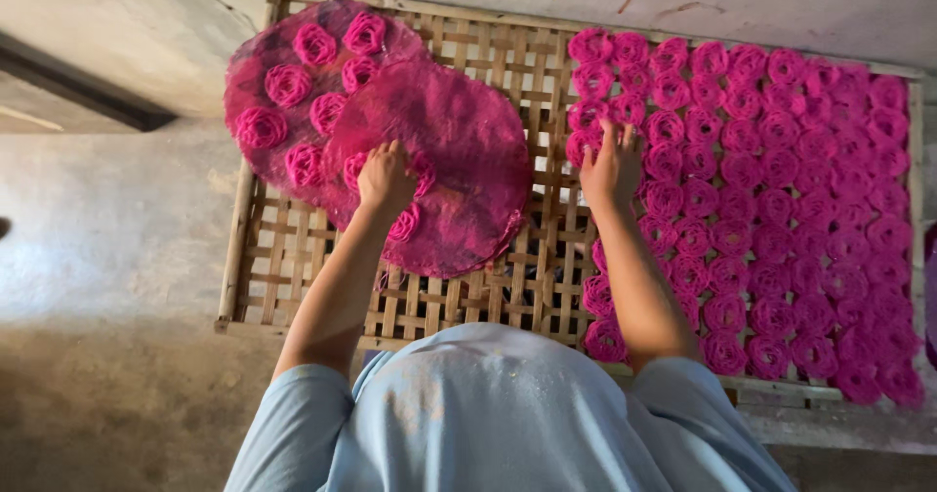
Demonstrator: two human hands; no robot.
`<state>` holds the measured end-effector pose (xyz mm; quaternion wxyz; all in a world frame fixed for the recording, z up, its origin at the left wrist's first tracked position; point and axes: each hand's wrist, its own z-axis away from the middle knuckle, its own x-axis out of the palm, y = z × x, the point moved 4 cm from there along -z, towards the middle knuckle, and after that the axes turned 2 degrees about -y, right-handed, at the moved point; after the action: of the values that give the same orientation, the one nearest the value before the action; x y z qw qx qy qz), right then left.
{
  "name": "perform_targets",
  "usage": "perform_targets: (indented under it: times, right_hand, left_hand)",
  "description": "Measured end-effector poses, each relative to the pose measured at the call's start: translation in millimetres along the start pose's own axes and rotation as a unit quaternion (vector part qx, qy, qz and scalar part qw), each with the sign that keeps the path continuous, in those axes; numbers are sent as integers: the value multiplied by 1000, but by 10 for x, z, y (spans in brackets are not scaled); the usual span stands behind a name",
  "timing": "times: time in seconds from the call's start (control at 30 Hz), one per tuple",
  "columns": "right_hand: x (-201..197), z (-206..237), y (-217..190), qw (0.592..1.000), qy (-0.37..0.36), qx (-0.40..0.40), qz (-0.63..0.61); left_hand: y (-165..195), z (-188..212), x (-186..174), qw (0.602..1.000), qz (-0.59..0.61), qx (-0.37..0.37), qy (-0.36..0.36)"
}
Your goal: The person places pink coiled rosette decorations one at a time onto round pink mesh discs laid on bamboo drying racks, pressing each rosette into position. They occasionally lift, flip, and reposition the discs to reach empty spots and move filled discs aside.
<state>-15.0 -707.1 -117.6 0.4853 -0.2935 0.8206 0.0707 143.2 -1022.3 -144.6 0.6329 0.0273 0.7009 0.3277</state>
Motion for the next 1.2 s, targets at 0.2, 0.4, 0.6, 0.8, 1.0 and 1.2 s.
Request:
perform_targets:
  times: [0.2, 0.4, 0.6, 0.8, 1.0, 1.2]
  right_hand:
    - [611, 563, -947, 624, -352, 241, -655]
    - [673, 775, -979, 509, -384, 326, -699]
    - [506, 603, -55, 727, -310, 326, -519]
    - [260, 502, 497, 921, -202, 179, -280]
    - [-6, 509, 328, 993, -59, -1, -103]
    - [7, 757, -264, 978, -69, 11, -197]
  left_hand:
    - [356, 262, 210, 974, 224, 14, -36]
    - [898, 868, 305, 989, 68, 108, -73]
    - [306, 1160, 150, 998, 57, 38, -12]
    - [-211, 1076, 300, 998, -6, -49, -46]
    - [-356, 1002, 330, 988, 20, -155, -13]
    - [-386, 897, 225, 990, 59, -103, 81]
